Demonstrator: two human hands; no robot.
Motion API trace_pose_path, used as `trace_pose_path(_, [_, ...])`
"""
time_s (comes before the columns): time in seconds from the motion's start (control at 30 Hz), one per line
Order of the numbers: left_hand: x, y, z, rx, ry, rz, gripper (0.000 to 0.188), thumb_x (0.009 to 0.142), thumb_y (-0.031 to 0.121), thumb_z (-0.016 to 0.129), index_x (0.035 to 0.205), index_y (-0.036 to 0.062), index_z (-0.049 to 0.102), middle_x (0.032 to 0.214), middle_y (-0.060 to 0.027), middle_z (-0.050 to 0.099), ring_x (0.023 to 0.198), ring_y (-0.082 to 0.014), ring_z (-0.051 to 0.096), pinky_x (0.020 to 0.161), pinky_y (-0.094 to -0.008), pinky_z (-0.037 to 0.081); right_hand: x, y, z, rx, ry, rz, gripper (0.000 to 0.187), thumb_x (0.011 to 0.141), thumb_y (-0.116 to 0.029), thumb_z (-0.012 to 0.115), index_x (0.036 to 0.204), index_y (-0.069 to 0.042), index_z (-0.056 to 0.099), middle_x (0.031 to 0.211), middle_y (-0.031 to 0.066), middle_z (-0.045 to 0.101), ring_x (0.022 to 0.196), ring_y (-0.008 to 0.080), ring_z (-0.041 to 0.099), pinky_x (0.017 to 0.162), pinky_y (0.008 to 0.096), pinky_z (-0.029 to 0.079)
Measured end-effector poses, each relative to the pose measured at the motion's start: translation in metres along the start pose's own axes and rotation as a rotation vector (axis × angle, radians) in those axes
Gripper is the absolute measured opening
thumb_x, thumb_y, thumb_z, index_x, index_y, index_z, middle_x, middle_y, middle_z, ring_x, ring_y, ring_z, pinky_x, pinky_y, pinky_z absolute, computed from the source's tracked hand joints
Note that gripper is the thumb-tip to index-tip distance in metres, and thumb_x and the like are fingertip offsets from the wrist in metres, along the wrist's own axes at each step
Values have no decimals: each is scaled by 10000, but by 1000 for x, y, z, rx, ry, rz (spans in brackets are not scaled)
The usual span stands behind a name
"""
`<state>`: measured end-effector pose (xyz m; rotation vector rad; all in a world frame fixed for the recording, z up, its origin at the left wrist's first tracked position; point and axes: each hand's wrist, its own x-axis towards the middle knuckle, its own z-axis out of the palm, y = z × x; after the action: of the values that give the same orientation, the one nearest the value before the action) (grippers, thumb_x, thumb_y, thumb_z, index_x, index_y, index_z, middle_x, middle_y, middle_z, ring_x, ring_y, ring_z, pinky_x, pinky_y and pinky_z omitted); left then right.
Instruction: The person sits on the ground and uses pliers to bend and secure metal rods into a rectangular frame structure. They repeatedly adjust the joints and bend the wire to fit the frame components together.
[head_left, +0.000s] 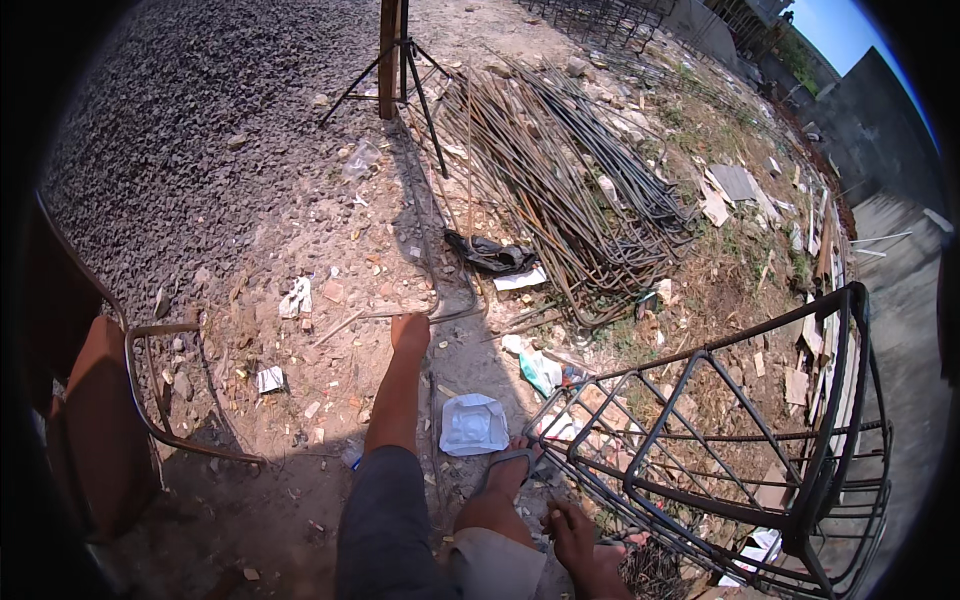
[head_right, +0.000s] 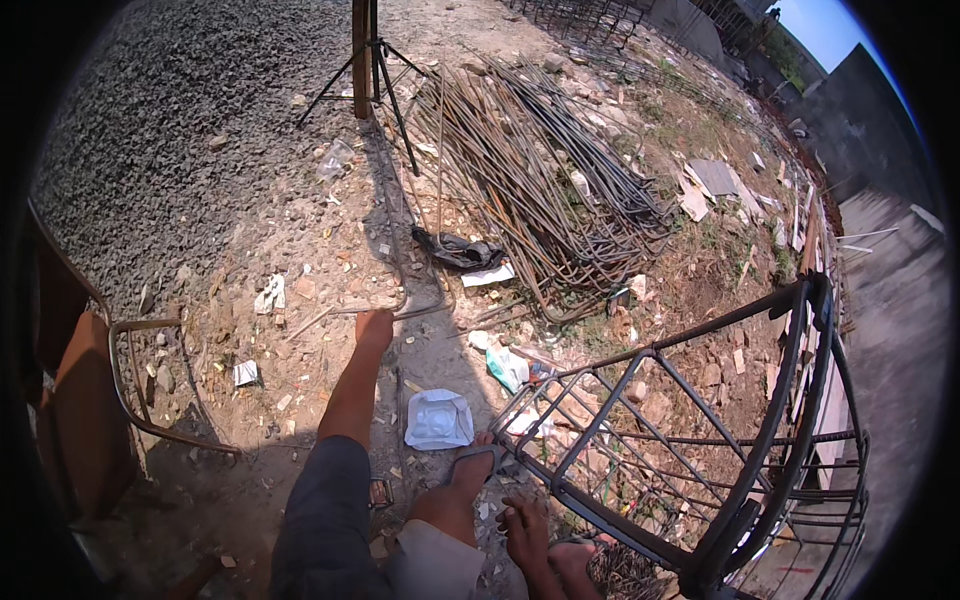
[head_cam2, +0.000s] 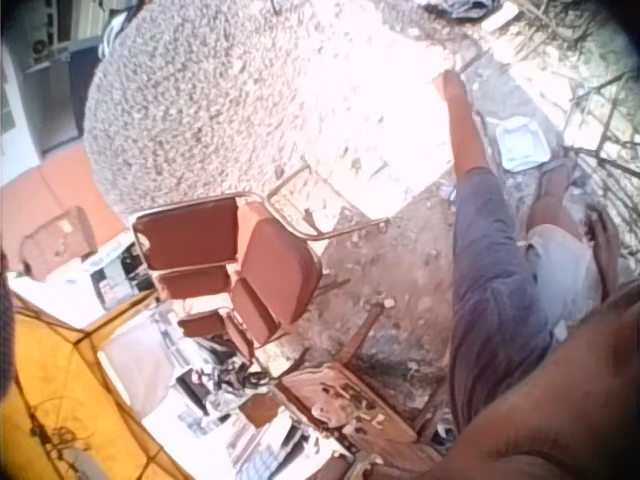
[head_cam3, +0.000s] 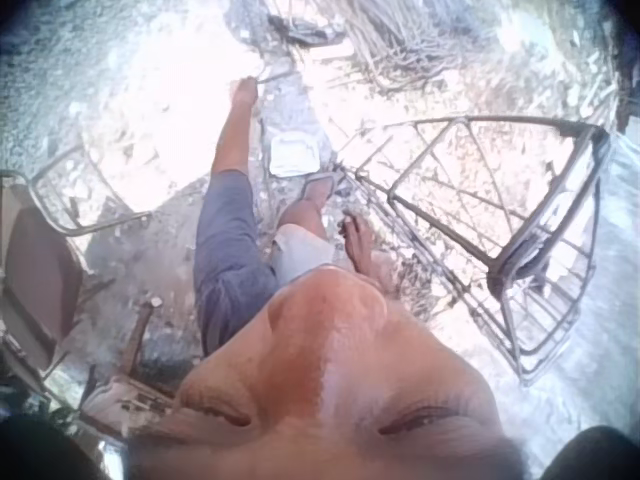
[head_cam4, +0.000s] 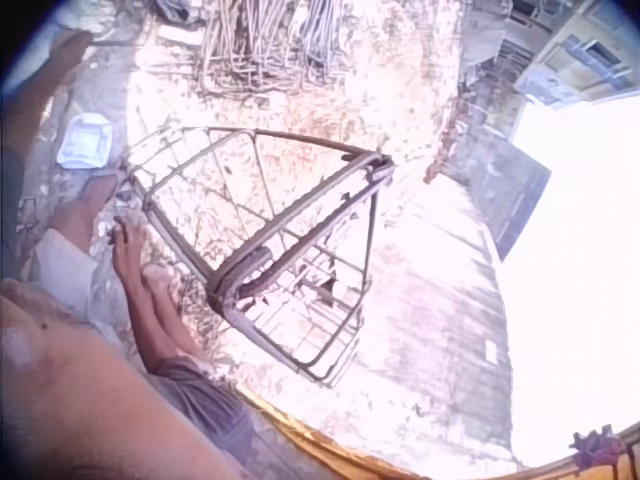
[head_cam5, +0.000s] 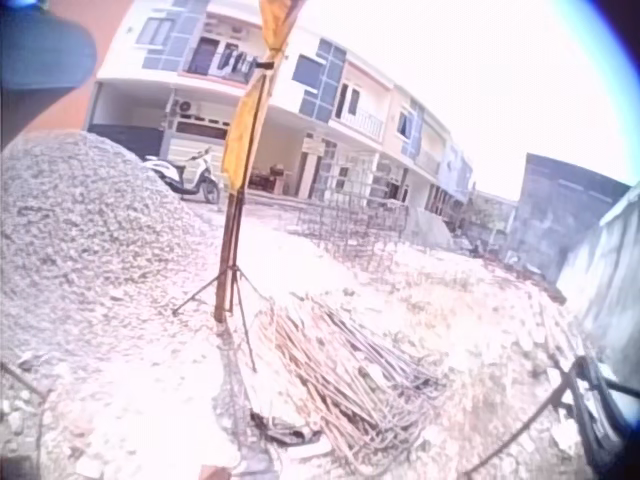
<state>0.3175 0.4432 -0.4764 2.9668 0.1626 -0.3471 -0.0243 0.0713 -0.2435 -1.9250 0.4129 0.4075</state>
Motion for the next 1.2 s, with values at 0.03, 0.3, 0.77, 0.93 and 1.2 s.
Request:
trace_pose_path(0.03, [-9, -9, 2, -67, 116, -12, 226, 958, 168, 569, 1026, 155, 784, 1109, -62, 747, 1066, -266, 704, 897, -456, 510, -2, -7, 3, 12, -1, -4, 275, 1067, -180, 555, 1235, 0, 679, 902, 85, 730, 748, 135, 686, 671, 290, 544])
trace_pose_path(0.3, [-86, -25, -39, -69, 21, 125, 186, 933, 158, 588, 1063, 70, 689, 1100, -162, 696, 1042, -335, 700, 884, -484, 543, -29, -23, 18, -31, -13, -155, 274, 1061, -196, 548, 1194, 5, 679, 865, 83, 691, 724, 141, 672, 641, 283, 526])
trace_pose_path(0.77, [-278, -58, -117, 227, -141, 85, 678, 960, 711, 538, 1179, 95, 719, 1101, -105, 737, 1061, -235, 687, 1063, -473, 365, -129, -60, 14, 222, 140, -271, 265, 1067, -172, 564, 1224, 1, 690, 888, 56, 708, 729, 110, 639, 672, 268, 519])
trace_pose_path(0.93, [-318, -85, -191, 264, 135, 186, 708, 906, 768, 567, 973, 92, 767, 918, -86, 758, 906, -236, 704, 1002, -449, 371, -169, -54, 3, 335, 191, -258, 249, 1066, -153, 563, 1203, 18, 683, 861, 41, 679, 726, 99, 620, 675, 260, 514])
trace_pose_path(1.2, [-408, -71, -339, 124, 408, 289, 722, 830, 796, 649, 595, 114, 657, 574, -72, 627, 540, -269, 585, 729, -450, 404, -219, -87, -5, 335, 272, -427, 246, 1067, -158, 573, 1206, 6, 693, 849, 40, 687, 698, 75, 588, 643, 251, 492])
